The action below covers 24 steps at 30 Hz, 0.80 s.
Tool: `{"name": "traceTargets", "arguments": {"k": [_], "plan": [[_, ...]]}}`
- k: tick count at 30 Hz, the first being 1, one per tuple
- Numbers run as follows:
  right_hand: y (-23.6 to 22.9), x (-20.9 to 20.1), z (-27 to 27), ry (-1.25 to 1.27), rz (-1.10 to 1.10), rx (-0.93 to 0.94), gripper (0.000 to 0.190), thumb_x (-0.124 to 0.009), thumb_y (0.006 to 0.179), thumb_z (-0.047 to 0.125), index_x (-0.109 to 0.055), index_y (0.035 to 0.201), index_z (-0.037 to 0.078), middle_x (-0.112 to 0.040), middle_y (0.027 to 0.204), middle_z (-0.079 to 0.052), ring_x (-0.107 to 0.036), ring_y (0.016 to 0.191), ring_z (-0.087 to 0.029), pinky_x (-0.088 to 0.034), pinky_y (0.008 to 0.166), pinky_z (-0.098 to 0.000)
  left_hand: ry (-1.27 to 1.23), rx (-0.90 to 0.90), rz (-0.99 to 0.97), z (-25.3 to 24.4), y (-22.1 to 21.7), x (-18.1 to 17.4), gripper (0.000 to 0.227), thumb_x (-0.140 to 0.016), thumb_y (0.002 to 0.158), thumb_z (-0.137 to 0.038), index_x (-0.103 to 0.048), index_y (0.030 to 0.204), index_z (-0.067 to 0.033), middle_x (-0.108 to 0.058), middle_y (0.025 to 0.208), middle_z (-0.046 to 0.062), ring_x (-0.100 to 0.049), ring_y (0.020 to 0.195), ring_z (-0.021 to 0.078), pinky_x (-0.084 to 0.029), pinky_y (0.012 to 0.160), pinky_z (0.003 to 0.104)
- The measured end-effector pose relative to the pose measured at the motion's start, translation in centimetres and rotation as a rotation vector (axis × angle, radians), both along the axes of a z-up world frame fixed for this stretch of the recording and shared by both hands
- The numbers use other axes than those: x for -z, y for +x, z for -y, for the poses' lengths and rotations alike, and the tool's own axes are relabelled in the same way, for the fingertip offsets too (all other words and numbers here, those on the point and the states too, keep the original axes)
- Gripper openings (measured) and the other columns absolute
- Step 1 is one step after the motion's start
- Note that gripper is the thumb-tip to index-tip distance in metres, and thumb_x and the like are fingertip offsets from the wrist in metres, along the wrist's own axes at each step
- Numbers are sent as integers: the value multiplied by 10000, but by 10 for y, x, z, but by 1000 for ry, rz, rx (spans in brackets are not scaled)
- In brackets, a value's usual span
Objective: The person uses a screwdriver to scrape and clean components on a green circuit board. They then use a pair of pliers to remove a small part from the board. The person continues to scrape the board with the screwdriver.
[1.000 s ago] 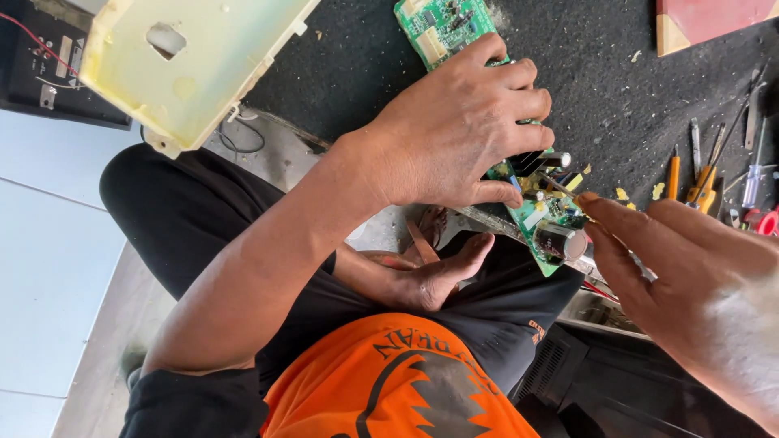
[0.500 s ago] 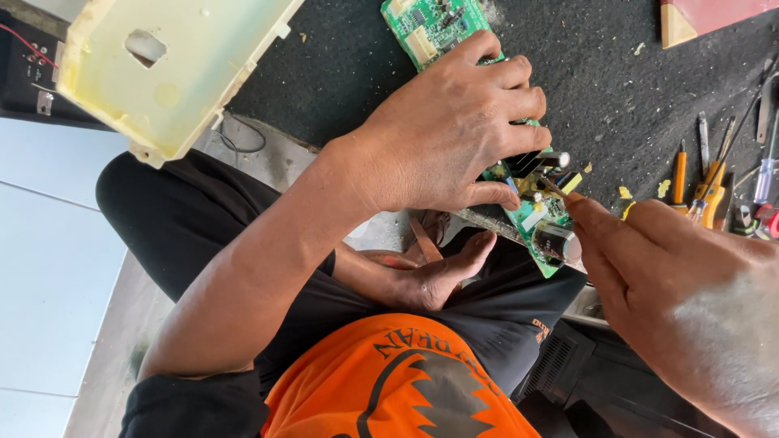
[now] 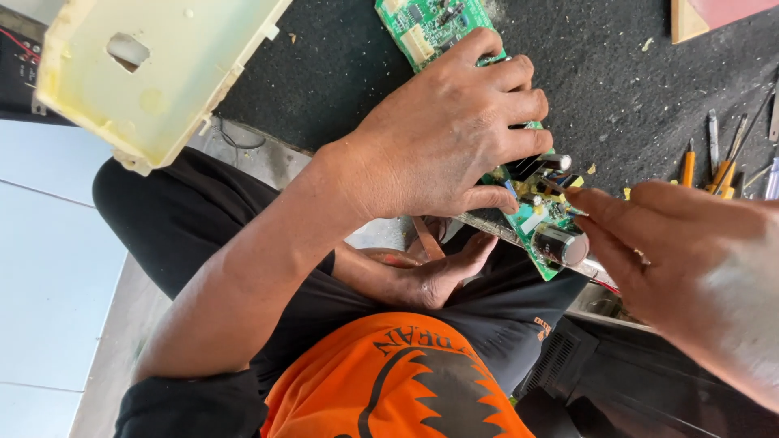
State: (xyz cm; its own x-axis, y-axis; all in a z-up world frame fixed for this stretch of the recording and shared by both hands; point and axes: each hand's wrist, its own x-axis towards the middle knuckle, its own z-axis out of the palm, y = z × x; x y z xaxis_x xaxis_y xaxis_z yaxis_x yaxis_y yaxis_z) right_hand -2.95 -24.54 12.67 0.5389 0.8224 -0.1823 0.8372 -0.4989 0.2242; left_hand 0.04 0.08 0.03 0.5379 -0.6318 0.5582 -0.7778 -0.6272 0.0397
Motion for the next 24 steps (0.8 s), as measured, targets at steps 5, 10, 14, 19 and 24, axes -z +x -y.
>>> {"name": "traceTargets", "arguments": {"k": [5,10,14,19,24], "plan": [[-2,-8,0,313,-303,261,166,-756,993,37,-797,1153,27,-651,699,-44,-576,540,-154,-442,536,-342,-10,21,6,-2,-2,-4,563,-747,924,-738,-751,1199,-247,-693,1177,-28,-575,1091,218,-390,977,421],[-13,-6,22,260,-196,120,261,-641,1052,-69,-753,1279,-6,-488,698,-70,-516,573,-299,-452,573,-428,-23,59,-18,-5,-2,-7,562,-779,923,-719,-752,1194,-227,-689,1167,-25,-574,1082,221,-396,955,416],[-11,-3,34,87,-53,63,354,-691,1048,9,-739,1396,56,-468,691,-38,-481,523,-271,-438,548,-400,-47,93,-28,-5,0,-9,578,-801,899,-709,-744,1184,-210,-684,1158,-23,-570,1072,225,-395,934,413],[-5,-4,29,255,-193,53,235,-660,1036,-74,-725,1260,-42,-469,701,-96,-424,512,-315,-377,521,-432,-38,82,-18,-5,0,-8,591,-796,895,-736,-753,1185,-223,-685,1152,-38,-567,1074,214,-393,934,406],[2,-1,31,141,-144,17,317,-664,1018,9,-745,1324,26,-479,725,-63,-489,528,-315,-438,536,-430,-18,67,-5,-6,-1,-8,594,-784,914,-734,-749,1207,-219,-685,1174,-27,-566,1091,216,-397,950,407]]}}
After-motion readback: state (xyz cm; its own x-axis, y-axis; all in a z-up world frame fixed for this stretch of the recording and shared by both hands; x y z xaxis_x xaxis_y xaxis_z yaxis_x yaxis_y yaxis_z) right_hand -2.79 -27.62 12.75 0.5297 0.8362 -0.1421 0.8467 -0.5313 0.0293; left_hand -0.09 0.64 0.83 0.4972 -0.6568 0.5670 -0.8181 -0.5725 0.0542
